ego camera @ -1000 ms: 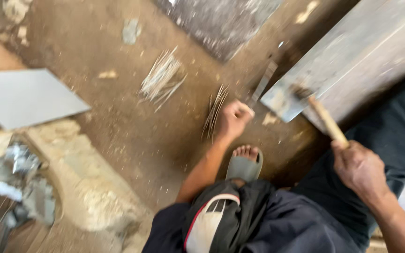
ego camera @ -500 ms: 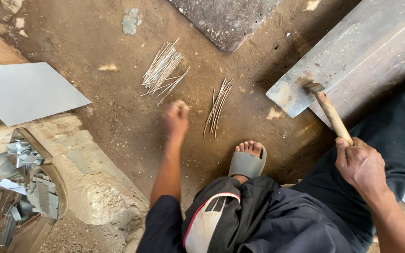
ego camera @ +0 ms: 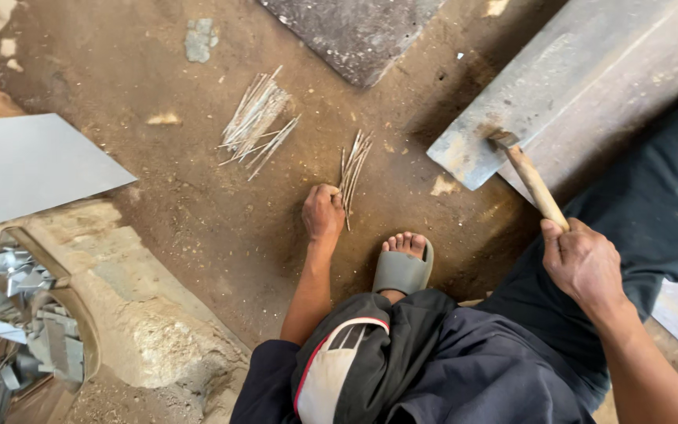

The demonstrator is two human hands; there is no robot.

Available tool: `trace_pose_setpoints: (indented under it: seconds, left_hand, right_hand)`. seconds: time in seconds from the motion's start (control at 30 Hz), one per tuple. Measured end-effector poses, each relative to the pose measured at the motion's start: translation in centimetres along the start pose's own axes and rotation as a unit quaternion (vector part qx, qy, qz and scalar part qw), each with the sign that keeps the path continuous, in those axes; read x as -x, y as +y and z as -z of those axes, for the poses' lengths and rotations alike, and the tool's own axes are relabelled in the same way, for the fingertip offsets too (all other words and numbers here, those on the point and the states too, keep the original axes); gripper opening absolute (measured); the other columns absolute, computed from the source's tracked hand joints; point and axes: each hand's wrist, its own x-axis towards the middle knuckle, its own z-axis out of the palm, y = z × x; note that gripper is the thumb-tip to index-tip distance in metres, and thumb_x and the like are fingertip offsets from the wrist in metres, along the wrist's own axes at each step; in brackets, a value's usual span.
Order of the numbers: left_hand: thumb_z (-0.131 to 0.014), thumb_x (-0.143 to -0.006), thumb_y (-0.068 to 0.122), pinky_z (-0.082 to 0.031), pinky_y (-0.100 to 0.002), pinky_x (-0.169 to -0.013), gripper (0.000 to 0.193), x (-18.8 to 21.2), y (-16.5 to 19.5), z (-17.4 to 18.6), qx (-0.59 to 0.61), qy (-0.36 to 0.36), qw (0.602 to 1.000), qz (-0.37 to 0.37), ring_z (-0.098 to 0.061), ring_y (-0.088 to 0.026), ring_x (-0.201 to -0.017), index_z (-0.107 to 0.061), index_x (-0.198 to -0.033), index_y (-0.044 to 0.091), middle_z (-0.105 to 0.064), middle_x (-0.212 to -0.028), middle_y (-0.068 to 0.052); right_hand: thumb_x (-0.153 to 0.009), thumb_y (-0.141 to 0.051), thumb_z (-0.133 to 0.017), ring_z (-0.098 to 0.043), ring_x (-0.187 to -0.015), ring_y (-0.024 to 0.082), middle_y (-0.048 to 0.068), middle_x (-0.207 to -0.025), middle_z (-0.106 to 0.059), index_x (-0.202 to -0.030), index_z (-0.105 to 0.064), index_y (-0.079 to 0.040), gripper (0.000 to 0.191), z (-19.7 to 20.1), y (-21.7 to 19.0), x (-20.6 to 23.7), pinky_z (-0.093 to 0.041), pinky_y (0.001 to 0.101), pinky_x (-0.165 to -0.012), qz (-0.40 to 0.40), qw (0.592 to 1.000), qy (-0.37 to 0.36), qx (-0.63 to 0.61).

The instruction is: The person repeatedly picks thin metal rods from a pile on the floor, places each rod on a metal plate, and strikes it with a hammer to sharpen or shape the tip. The person continues this one-at-a-time process for the duration of the clip.

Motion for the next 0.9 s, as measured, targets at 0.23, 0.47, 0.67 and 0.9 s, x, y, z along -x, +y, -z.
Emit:
trace_pose_setpoints:
  seconds: [0.23, 0.47, 0.67, 0.9]
  left_hand:
    - [-0.074, -0.091, 0.011, -0.057, -0.036, -0.069, 0.012, 0.1, 3.3, 0.5, 0.216, -0.063, 0.974, 0.030, -0.075, -0.027, -0.075, -0.071, -0.101, 0.005, -0.075, -0.084, -0.012]
    - [-0.075, -0.089, 0.009, -0.056, -0.039, -0.077, 0.015, 0.7, 13.5, -4.2, 0.247, -0.063, 0.956, -0.143, -0.072, -0.031, -0.085, -0.073, -0.103, 0.005, -0.074, -0.094, -0.013]
    - [-0.071, -0.088, 0.005, -0.053, -0.043, -0.075, 0.012, 0.6, 13.4, -6.2, 0.124, 0.012, 0.943, -0.309, -0.068, -0.032, -0.081, -0.070, -0.100, 0.004, -0.071, -0.089, -0.012]
    - [-0.068, -0.090, -0.002, -0.053, -0.040, -0.061, 0.015, 0.4, 12.6, -7.3, 0.100, -0.018, 0.936, -0.336, -0.069, -0.029, -0.068, -0.070, -0.105, 0.000, -0.071, -0.089, -0.014]
  right_hand:
    - [-0.109, -0.029, -0.057, -0.064, -0.072, 0.047, 0.022, -0.082, -0.065, -0.072, -0.060, 0.003, 0.049, 0.1, 0.0, -0.6, -0.051, 0.0542, -0.065, 0.016, 0.999, 0.016, -0.029]
    - [-0.109, -0.022, -0.057, -0.059, -0.063, 0.045, 0.024, -0.076, -0.060, -0.068, -0.058, 0.008, 0.050, -0.2, -0.2, -1.5, -0.045, 0.0509, -0.059, -0.016, 0.988, 0.065, -0.136]
    - [-0.109, -0.024, -0.056, -0.059, -0.061, 0.044, 0.023, -0.077, -0.060, -0.073, -0.060, 0.007, 0.048, 2.6, -1.8, -0.6, -0.045, 0.0499, -0.057, -0.046, 0.990, 0.068, -0.115]
    - [-0.108, -0.021, -0.054, -0.058, -0.062, 0.044, 0.022, -0.077, -0.057, -0.075, -0.059, 0.005, 0.042, 3.9, -3.0, -1.0, -0.046, 0.0498, -0.059, 0.060, 0.994, 0.048, -0.072]
